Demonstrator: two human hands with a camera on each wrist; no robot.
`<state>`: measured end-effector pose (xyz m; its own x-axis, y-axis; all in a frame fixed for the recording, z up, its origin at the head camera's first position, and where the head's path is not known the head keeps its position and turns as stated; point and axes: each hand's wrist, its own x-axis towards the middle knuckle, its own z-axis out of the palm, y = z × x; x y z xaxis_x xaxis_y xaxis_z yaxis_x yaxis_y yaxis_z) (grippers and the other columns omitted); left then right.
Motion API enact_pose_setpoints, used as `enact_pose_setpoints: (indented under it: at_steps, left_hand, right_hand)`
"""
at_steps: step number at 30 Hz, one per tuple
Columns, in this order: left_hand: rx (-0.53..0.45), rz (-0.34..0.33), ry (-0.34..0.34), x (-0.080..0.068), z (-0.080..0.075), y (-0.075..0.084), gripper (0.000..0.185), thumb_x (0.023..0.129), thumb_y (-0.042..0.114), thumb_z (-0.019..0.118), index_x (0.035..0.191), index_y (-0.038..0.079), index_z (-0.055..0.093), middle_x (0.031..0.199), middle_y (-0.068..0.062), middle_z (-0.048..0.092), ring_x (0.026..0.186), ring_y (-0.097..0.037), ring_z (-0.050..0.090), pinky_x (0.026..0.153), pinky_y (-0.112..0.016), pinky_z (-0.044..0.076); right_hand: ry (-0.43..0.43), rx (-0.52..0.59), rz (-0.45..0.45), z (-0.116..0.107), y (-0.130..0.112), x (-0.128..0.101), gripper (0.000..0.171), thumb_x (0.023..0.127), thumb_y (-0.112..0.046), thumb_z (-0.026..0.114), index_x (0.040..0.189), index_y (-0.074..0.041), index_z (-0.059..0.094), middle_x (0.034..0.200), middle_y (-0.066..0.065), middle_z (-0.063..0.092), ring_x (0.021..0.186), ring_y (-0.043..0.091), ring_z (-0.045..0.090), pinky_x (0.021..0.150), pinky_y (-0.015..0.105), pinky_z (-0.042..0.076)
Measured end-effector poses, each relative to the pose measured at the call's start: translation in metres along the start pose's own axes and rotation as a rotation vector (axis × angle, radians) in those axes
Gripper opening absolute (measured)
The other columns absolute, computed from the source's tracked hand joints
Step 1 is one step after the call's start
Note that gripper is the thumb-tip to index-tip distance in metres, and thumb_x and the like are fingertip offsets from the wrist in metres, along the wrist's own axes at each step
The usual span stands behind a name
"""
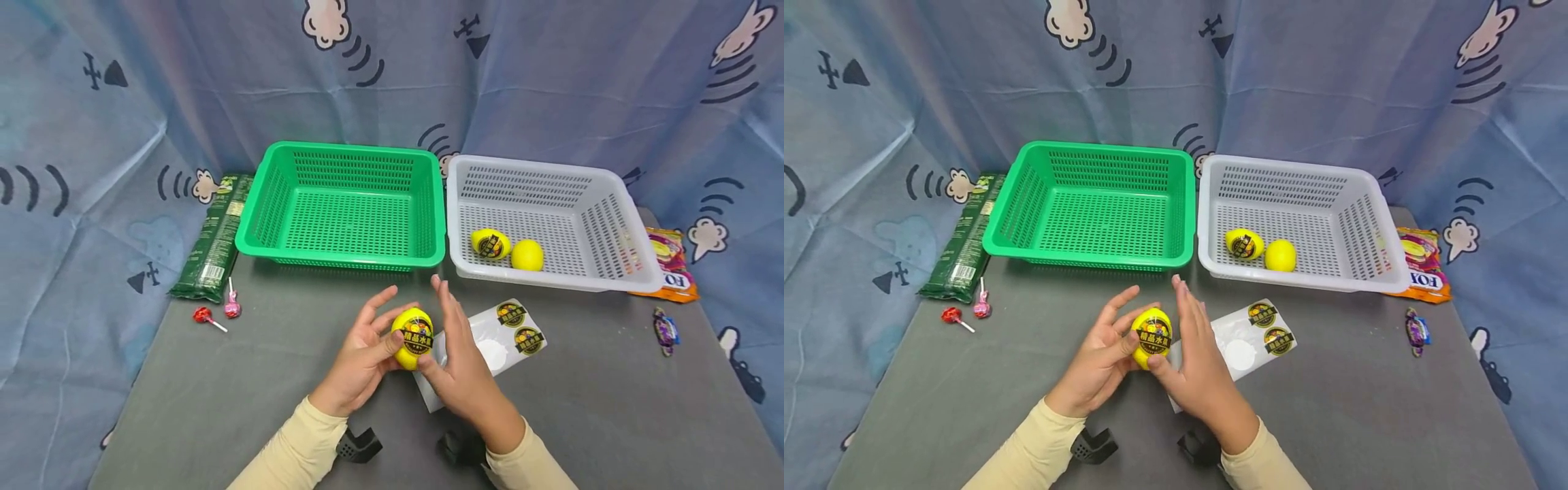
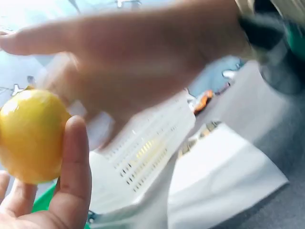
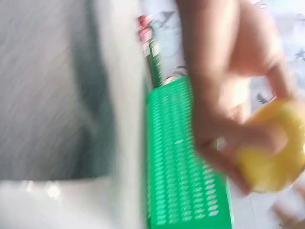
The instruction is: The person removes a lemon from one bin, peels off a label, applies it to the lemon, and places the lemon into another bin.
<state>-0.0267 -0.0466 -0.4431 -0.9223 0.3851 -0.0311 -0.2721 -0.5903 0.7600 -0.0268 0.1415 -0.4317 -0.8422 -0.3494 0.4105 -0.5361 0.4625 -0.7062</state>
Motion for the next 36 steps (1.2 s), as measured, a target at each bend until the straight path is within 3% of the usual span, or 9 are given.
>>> enact_pose_setpoints:
  at_steps: [4, 8, 12, 17, 23, 26, 30, 33, 36]
  left_hand:
    - [-0.004, 0.005, 0.018, 0.001, -0.001, -0.006, 0.081, 0.102, 0.028, 0.072, 0.166, 0.014, 0.025, 0.157, -0.015, 0.047, 0.118, -0.020, 0.066, 0.087, -0.034, 0.059]
    - [-0.050, 0.015, 0.028, -0.002, -0.001, -0.012, 0.082, 0.104, 0.027, 0.070, 0.168, 0.011, 0.020, 0.151, -0.009, 0.052, 0.115, -0.017, 0.065, 0.086, -0.030, 0.057]
    - [-0.060, 0.037, 0.022, -0.004, -0.003, -0.015, 0.080, 0.105, 0.024, 0.068, 0.167, 0.012, 0.020, 0.152, -0.008, 0.051, 0.118, -0.019, 0.064, 0.088, -0.030, 0.057]
    - [-0.036, 0.035, 0.016, -0.003, -0.003, -0.013, 0.076, 0.104, 0.024, 0.070, 0.165, 0.016, 0.025, 0.156, -0.012, 0.048, 0.125, -0.022, 0.061, 0.090, -0.030, 0.057]
    - [-0.020, 0.025, 0.023, 0.003, 0.000, -0.010, 0.058, 0.111, 0.023, 0.059, 0.162, 0.021, 0.030, 0.160, -0.017, 0.043, 0.119, -0.026, 0.063, 0.088, -0.038, 0.060]
    - [0.005, 0.033, 0.067, 0.007, 0.000, -0.009, 0.039, 0.114, 0.019, 0.052, 0.152, 0.024, 0.045, 0.158, -0.017, 0.043, 0.113, -0.027, 0.064, 0.085, -0.039, 0.060]
    - [0.032, 0.066, 0.098, 0.018, 0.002, -0.002, 0.028, 0.114, 0.015, 0.048, 0.138, 0.025, 0.058, 0.150, -0.015, 0.047, 0.109, -0.029, 0.065, 0.083, -0.039, 0.060]
    - [0.071, 0.090, 0.070, 0.040, 0.013, 0.009, 0.028, 0.113, 0.014, 0.049, 0.140, 0.017, 0.058, 0.147, -0.016, 0.050, 0.109, -0.031, 0.064, 0.083, -0.039, 0.061]
    - [0.136, 0.099, 0.054, 0.075, 0.032, 0.020, 0.032, 0.113, 0.012, 0.051, 0.144, 0.008, 0.055, 0.145, -0.016, 0.052, 0.107, -0.031, 0.064, 0.081, -0.040, 0.062]
  right_hand:
    - [0.027, 0.047, -0.154, 0.004, 0.001, 0.006, 0.037, 0.113, -0.019, 0.049, 0.143, -0.002, 0.063, 0.152, 0.012, 0.057, 0.148, 0.033, 0.043, 0.125, 0.053, 0.024]
    - [-0.046, -0.058, -0.151, 0.009, 0.005, 0.011, 0.035, 0.104, -0.006, 0.054, 0.135, -0.010, 0.069, 0.151, 0.005, 0.059, 0.149, 0.030, 0.044, 0.121, 0.067, 0.025]
    - [-0.107, -0.127, -0.080, 0.007, 0.011, 0.013, 0.043, 0.109, -0.030, 0.051, 0.146, -0.011, 0.058, 0.162, 0.002, 0.048, 0.153, 0.029, 0.038, 0.117, 0.073, 0.024]
    - [-0.149, -0.168, 0.021, 0.006, 0.018, 0.008, 0.086, 0.104, -0.073, 0.039, 0.156, -0.005, 0.041, 0.169, 0.005, 0.037, 0.155, 0.030, 0.033, 0.117, 0.075, 0.020]
    - [-0.135, -0.130, 0.083, -0.001, 0.019, 0.003, 0.121, 0.090, -0.088, 0.045, 0.169, -0.004, 0.011, 0.172, 0.014, 0.028, 0.153, 0.038, 0.034, 0.116, 0.075, 0.021]
    - [-0.028, -0.131, 0.145, -0.019, 0.023, 0.001, 0.102, 0.102, -0.070, 0.053, 0.169, -0.004, 0.013, 0.172, 0.016, 0.026, 0.153, 0.044, 0.028, 0.116, 0.074, 0.022]
    - [0.202, -0.288, 0.254, -0.060, 0.047, 0.005, 0.064, 0.104, -0.028, 0.063, 0.160, -0.004, 0.045, 0.166, 0.021, 0.037, 0.148, 0.050, 0.030, 0.116, 0.070, 0.021]
    - [0.268, -0.427, 0.375, -0.088, 0.073, 0.010, 0.050, 0.103, -0.023, 0.065, 0.149, -0.004, 0.059, 0.158, 0.025, 0.045, 0.149, 0.051, 0.026, 0.118, 0.071, 0.014]
    - [0.226, -0.503, 0.477, -0.102, 0.087, 0.012, 0.045, 0.105, -0.029, 0.067, 0.144, -0.005, 0.065, 0.153, 0.025, 0.050, 0.153, 0.047, 0.022, 0.121, 0.071, 0.001]
